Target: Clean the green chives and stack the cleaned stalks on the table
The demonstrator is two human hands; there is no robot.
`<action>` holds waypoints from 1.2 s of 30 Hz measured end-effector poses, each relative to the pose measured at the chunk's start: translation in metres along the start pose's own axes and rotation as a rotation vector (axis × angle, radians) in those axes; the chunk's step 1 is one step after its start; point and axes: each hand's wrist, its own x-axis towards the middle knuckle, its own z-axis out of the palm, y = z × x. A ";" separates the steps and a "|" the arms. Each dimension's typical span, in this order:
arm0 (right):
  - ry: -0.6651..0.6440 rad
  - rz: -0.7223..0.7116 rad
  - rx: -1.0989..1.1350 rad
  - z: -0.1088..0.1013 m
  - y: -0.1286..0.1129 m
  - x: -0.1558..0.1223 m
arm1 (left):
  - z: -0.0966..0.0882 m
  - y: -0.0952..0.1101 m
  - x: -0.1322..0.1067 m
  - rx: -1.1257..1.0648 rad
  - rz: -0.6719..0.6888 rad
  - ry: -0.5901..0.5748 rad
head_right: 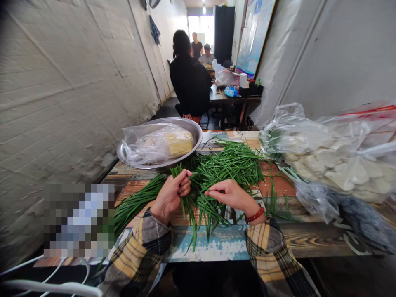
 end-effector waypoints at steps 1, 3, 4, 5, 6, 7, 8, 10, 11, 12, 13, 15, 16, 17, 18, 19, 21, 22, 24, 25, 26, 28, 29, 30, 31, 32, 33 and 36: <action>0.013 0.013 0.005 -0.004 0.001 -0.001 | -0.001 0.001 0.000 -0.011 0.015 0.007; 0.060 0.048 0.010 -0.011 0.005 -0.005 | -0.002 0.002 0.001 -0.034 0.036 0.020; 0.095 0.069 0.010 -0.016 0.007 -0.007 | -0.003 0.003 0.001 -0.045 0.044 0.025; 0.145 0.091 0.012 -0.020 0.010 -0.009 | -0.003 0.003 0.001 -0.057 0.049 0.029; 0.216 0.113 0.019 -0.024 0.013 -0.011 | -0.004 0.004 0.001 -0.067 0.052 0.035; 0.311 0.136 0.029 -0.027 0.017 -0.013 | -0.004 0.005 0.001 -0.077 0.054 0.041; 0.421 0.159 0.045 -0.031 0.020 -0.014 | -0.004 0.006 0.001 -0.090 0.055 0.046; 0.650 0.196 0.096 -0.037 0.028 -0.016 | -0.005 0.008 0.001 -0.118 0.058 0.045; 0.735 0.208 0.122 -0.039 0.031 -0.017 | -0.005 0.009 0.000 -0.131 0.057 0.035; 0.791 0.216 0.139 -0.041 0.034 -0.017 | -0.004 0.009 0.000 -0.141 0.056 0.021; 0.814 0.222 0.139 -0.043 0.037 -0.017 | -0.004 0.009 0.000 -0.147 0.051 0.005; 0.793 0.237 0.101 -0.044 0.041 -0.017 | -0.003 0.009 0.000 -0.155 0.040 -0.012; 0.763 0.248 0.070 -0.043 0.043 -0.016 | -0.003 0.009 -0.001 -0.158 0.038 -0.010; 0.729 0.260 0.027 -0.042 0.044 -0.016 | -0.002 0.009 -0.001 -0.159 0.041 -0.001; 0.695 0.274 -0.027 -0.041 0.044 -0.015 | -0.001 0.009 -0.001 -0.157 0.046 0.009; 0.666 0.286 -0.092 -0.039 0.045 -0.015 | -0.001 0.008 -0.001 -0.153 0.050 0.014; 0.622 0.295 -0.251 -0.034 0.046 -0.013 | 0.000 0.008 -0.002 -0.142 0.048 0.009; 0.605 0.294 -0.336 -0.032 0.046 -0.013 | 0.001 0.008 -0.002 -0.137 0.040 -0.002; 0.582 0.284 -0.469 -0.028 0.046 -0.011 | 0.001 0.009 -0.003 -0.128 0.020 -0.034; 0.573 0.281 -0.519 -0.026 0.046 -0.011 | 0.001 0.009 -0.003 -0.125 0.010 -0.048; 0.568 0.280 -0.551 -0.025 0.046 -0.010 | 0.002 0.009 -0.004 -0.122 0.003 -0.061; 0.574 0.272 -0.528 -0.024 0.047 -0.008 | 0.002 0.009 -0.004 -0.118 -0.007 -0.076; 0.584 0.268 -0.461 -0.024 0.046 -0.008 | 0.002 0.009 -0.004 -0.116 -0.010 -0.078; 0.588 0.262 -0.361 -0.024 0.046 -0.007 | 0.003 0.008 -0.004 -0.112 -0.011 -0.078; 0.585 0.255 -0.237 -0.024 0.045 -0.006 | 0.003 0.008 -0.004 -0.109 -0.011 -0.076; 0.577 0.247 -0.105 -0.024 0.044 -0.005 | 0.003 0.008 -0.004 -0.105 -0.014 -0.075; 0.569 0.240 0.021 -0.024 0.043 -0.004 | 0.003 0.008 -0.004 -0.102 -0.019 -0.074; 0.550 0.235 0.301 -0.021 0.037 -0.003 | 0.004 0.007 -0.005 -0.093 -0.033 -0.066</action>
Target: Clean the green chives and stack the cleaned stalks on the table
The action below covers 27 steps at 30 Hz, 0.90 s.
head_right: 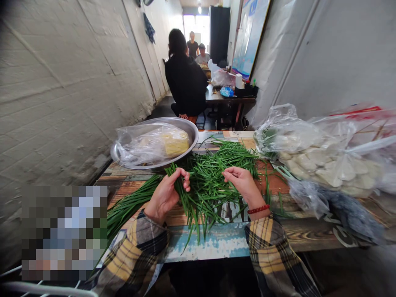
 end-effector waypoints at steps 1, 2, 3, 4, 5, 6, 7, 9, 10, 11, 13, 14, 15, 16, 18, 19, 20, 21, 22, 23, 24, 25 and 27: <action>-0.010 0.023 0.057 0.001 -0.002 -0.001 | 0.000 0.000 0.000 0.003 -0.003 0.003; -0.025 0.043 0.101 0.003 -0.003 -0.002 | 0.000 0.000 0.000 0.005 -0.005 0.007; -0.043 0.060 0.131 0.004 -0.004 -0.002 | 0.000 -0.001 0.000 0.005 -0.007 0.008; -0.059 0.073 0.147 0.005 -0.005 -0.003 | 0.000 -0.001 0.000 0.006 -0.008 0.008; -0.072 0.080 0.153 0.005 -0.006 -0.003 | 0.000 -0.001 0.000 0.007 -0.010 0.008; -0.082 0.083 0.153 0.006 -0.007 -0.003 | 0.000 -0.001 0.001 0.009 -0.010 0.009; -0.087 0.085 0.150 0.006 -0.008 -0.003 | 0.000 -0.001 0.001 0.011 -0.011 0.009; -0.085 0.078 0.148 0.008 -0.009 -0.003 | -0.001 -0.001 0.001 0.018 -0.013 0.006; -0.072 0.067 0.153 0.009 -0.009 -0.003 | 0.000 -0.002 0.001 0.024 -0.014 0.004; -0.050 0.053 0.165 0.010 -0.010 -0.003 | 0.000 -0.002 0.001 0.032 -0.013 -0.001; 0.007 0.029 0.201 0.011 -0.012 -0.004 | 0.000 -0.002 0.001 0.044 -0.008 -0.016; 0.025 0.027 0.223 0.012 -0.013 -0.004 | 0.000 -0.002 0.000 0.045 -0.009 -0.024; 0.032 0.035 0.245 0.012 -0.014 -0.005 | 0.000 -0.002 0.000 0.046 -0.016 -0.034; 0.025 0.050 0.263 0.013 -0.016 -0.006 | 0.000 -0.002 0.000 0.045 -0.029 -0.044; -0.010 0.077 0.294 0.012 -0.019 -0.009 | -0.002 -0.003 0.000 0.056 -0.059 -0.062; -0.027 0.078 0.306 0.012 -0.020 -0.010 | -0.002 -0.004 0.000 0.069 -0.070 -0.071; -0.040 0.068 0.314 0.012 -0.021 -0.011 | -0.003 -0.005 0.000 0.084 -0.077 -0.078; -0.052 0.049 0.317 0.013 -0.022 -0.012 | -0.003 -0.005 0.001 0.099 -0.083 -0.083; -0.068 0.027 0.315 0.014 -0.022 -0.013 | -0.003 -0.006 0.001 0.111 -0.088 -0.086; -0.089 0.005 0.305 0.015 -0.023 -0.014 | -0.004 -0.007 0.001 0.121 -0.094 -0.088; -0.114 -0.015 0.287 0.016 -0.023 -0.015 | -0.003 -0.008 0.000 0.131 -0.104 -0.092; -0.144 -0.032 0.262 0.018 -0.023 -0.016 | -0.003 -0.009 0.000 0.142 -0.113 -0.097; -0.214 -0.064 0.201 0.023 -0.025 -0.019 | -0.002 -0.011 -0.001 0.167 -0.132 -0.111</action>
